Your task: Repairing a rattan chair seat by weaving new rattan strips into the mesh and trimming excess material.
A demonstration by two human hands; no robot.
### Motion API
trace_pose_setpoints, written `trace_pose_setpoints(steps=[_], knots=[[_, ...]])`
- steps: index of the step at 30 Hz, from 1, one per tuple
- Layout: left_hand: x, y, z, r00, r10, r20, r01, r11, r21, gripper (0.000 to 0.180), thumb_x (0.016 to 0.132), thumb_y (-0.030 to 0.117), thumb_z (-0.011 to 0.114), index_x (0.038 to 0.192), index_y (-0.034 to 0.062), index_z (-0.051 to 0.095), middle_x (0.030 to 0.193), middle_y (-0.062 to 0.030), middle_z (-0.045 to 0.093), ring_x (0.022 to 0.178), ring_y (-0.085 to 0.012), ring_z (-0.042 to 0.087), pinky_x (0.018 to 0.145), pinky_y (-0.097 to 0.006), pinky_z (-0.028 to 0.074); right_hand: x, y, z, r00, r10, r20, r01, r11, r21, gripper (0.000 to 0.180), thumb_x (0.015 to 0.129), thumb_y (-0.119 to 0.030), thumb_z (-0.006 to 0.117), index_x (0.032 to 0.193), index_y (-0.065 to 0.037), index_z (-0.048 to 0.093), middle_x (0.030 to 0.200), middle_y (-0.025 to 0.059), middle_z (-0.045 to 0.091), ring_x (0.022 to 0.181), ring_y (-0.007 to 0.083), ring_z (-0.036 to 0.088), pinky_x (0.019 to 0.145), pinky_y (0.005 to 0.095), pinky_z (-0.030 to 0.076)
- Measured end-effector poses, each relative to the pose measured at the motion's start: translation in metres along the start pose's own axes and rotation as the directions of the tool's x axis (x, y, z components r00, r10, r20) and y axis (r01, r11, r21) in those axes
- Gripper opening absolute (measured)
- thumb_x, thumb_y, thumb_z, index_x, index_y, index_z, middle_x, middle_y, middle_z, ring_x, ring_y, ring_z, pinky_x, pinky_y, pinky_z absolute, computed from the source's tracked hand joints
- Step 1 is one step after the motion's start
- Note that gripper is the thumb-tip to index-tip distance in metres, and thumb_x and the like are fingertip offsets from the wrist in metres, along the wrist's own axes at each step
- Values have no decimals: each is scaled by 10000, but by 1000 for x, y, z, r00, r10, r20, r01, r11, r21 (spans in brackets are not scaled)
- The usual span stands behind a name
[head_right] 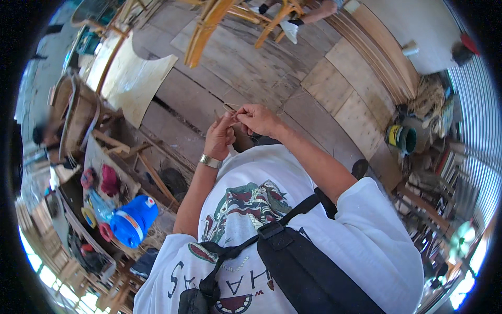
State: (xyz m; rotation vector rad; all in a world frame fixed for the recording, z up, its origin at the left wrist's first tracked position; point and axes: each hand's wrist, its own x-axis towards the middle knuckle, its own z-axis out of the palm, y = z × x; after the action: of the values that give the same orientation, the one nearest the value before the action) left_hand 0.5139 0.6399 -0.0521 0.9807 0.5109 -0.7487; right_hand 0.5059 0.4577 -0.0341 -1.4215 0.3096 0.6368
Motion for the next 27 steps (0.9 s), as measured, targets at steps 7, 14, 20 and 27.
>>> trace_pose_setpoints(steps=[7, 14, 20, 27], knots=[[78, 27, 28, 982, -146, 117, 116, 966, 232, 134, 944, 204, 674, 874, 92, 652, 752, 14, 646, 454, -30, 386, 409, -226, 280, -48, 28, -35, 953, 103, -286, -72, 991, 117, 188, 972, -219, 605, 1000, -39, 653, 769, 26, 657, 630, 96, 598, 578, 244, 493], [187, 48, 59, 912, -304, 276, 179, 899, 400, 109, 937, 184, 667, 902, 82, 647, 827, -19, 686, 449, -32, 360, 401, -224, 263, -139, 73, -41, 833, 188, -519, -10, 945, 327, 220, 959, -228, 646, 1076, -46, 684, 746, -14, 594, 680, 73, 566, 604, 220, 455], [210, 31, 122, 872, -399, 285, 196, 816, 543, 94, 939, 209, 670, 936, 116, 655, 901, -7, 694, 489, -31, 359, 439, -213, 265, -166, 118, -17, 584, 204, -786, -85, 978, 191, 205, 925, -193, 675, 1055, -40, 713, 880, 13, 691, 755, 95, 597, 637, 263, 471], [209, -34, 267, 758, -462, 460, -39, 672, 739, 104, 945, 198, 672, 948, 101, 635, 850, -31, 705, 422, -13, 348, 387, -219, 240, -178, 180, 20, 185, 326, -927, -173, 939, 296, 295, 901, -299, 664, 1017, -32, 707, 896, 195, 696, 835, 332, 681, 755, 390, 528]])
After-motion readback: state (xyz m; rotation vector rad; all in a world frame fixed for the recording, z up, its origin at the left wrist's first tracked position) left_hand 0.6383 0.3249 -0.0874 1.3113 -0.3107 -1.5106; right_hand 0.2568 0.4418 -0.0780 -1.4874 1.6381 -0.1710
